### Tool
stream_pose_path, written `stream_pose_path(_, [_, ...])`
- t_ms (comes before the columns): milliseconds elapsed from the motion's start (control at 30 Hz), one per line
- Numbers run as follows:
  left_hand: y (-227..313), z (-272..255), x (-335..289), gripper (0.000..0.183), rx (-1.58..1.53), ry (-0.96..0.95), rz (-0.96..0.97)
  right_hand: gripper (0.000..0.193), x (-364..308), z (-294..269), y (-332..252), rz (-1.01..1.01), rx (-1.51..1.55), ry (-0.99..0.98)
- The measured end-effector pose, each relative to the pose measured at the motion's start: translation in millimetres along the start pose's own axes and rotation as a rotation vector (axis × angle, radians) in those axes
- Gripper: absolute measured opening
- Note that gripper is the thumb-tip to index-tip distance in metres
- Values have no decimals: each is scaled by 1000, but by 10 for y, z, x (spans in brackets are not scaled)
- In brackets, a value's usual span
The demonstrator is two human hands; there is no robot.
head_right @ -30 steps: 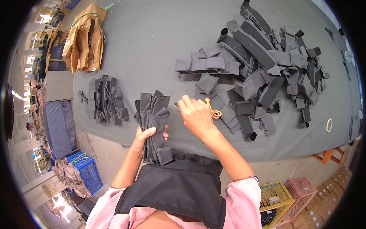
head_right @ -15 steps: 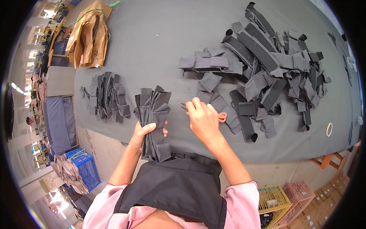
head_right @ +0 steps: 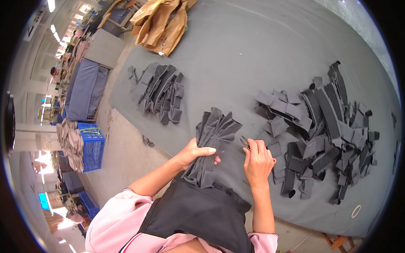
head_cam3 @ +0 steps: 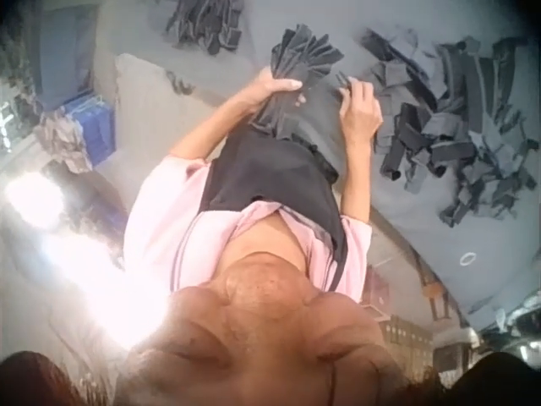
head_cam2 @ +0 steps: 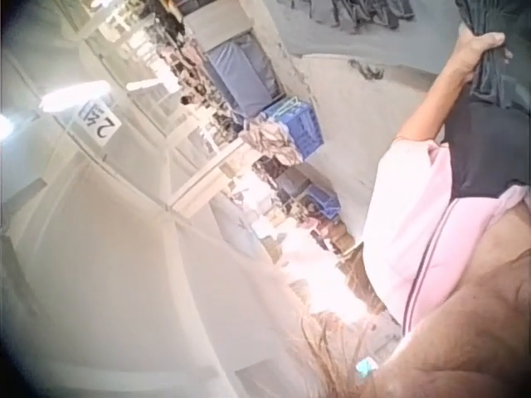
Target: Sorting and trimming black fabric straps on a workbench in an industrial setting.
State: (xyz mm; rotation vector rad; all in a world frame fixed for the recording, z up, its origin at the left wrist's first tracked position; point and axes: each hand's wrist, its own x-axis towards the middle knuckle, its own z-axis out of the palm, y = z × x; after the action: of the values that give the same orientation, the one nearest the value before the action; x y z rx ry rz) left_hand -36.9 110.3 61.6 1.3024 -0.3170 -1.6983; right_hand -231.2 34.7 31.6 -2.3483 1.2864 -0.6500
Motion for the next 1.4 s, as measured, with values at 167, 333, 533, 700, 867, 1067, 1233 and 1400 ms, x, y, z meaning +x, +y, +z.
stream_pose_path(167, [-39,-94,-1,41,-25,-43,-11,23,186,127,-119,-30,-20,-41])
stream_pose_path(333, [113,-273,-19,41,-48,-55,29,18,-36,128,-94,178,115,16])
stream_pose_path(533, [1048,-1239,-422,57,240,194,282,15,-902,180,208,442,223,202])
stream_pose_path(700, [1689,-2367,-201,74,842,709,526,7,-759,188,-178,673,479,98])
stream_pose_path(867, [1528,-2861,500,98,1414,756,77,13,-296,420,-915,758,447,-135])
stream_pose_path(1067, [2299,-3073,219,65,1298,826,473,17,-329,470,-982,755,424,40])
stream_pose_path(1233, [2048,-4416,599,81,1184,1376,137,16,-285,554,-697,713,275,1])
stream_pose_path(1400, [1777,-4812,776,78,1163,1199,324,12,-231,595,-628,1034,551,156])
